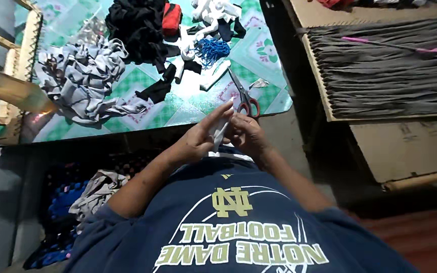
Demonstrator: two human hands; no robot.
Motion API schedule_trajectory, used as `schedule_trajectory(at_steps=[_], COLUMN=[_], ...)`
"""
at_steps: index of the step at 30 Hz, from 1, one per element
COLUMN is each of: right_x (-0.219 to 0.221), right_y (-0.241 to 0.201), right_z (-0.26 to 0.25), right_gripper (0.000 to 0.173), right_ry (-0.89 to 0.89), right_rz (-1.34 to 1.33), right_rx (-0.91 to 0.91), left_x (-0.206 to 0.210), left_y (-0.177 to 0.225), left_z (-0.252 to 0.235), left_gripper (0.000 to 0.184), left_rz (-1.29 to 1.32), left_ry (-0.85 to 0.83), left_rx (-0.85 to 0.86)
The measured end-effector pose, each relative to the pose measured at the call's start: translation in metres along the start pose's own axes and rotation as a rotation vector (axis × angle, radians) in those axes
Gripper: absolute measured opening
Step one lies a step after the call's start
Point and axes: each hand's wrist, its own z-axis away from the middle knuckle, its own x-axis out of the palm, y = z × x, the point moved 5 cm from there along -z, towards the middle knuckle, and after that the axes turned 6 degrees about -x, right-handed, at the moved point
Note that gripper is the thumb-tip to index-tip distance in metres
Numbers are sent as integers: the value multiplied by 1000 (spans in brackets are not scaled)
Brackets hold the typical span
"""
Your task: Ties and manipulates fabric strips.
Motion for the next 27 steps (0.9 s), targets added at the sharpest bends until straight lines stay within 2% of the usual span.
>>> schedule_trajectory(at_steps=[3, 5, 8, 9, 10, 13, 16, 20, 27], right_x=[2, 0, 0, 2, 6, 14, 23, 25, 24], right_y=[-5, -10, -17, -20, -24, -28, -28, -25, -14], right_z=[0, -2, -3, -2, -2, 0, 2, 5, 5], right_gripper=[13, 11, 11, 11, 11, 11, 10, 6, 8], right_ry=[47, 52, 26, 5, -20, -126, -205, -218, -282], right_rz=[46, 70, 131, 166, 216, 425, 609, 808, 938], right_rx=[-53, -119, -194, -215, -242, -346, -408, -441, -432], left_x=[5, 1, -20, -26, -27, -15, -13, -17, -22], left_y=[2, 1, -10, -16, -22, -28, -27, -19, -17], left_z=[2, 2, 4, 6, 8, 10, 4, -3, 2], left_gripper=[75, 72, 49, 38, 36, 58, 58, 38, 26], left_rz=[-141, -130, -4, 1, -10, -40, 142, 414, 488], left_ry=[7, 86, 346, 373, 363, 244, 203, 249, 379], left_rx=[65, 96, -60, -145, -222, -338, -241, -155, -113])
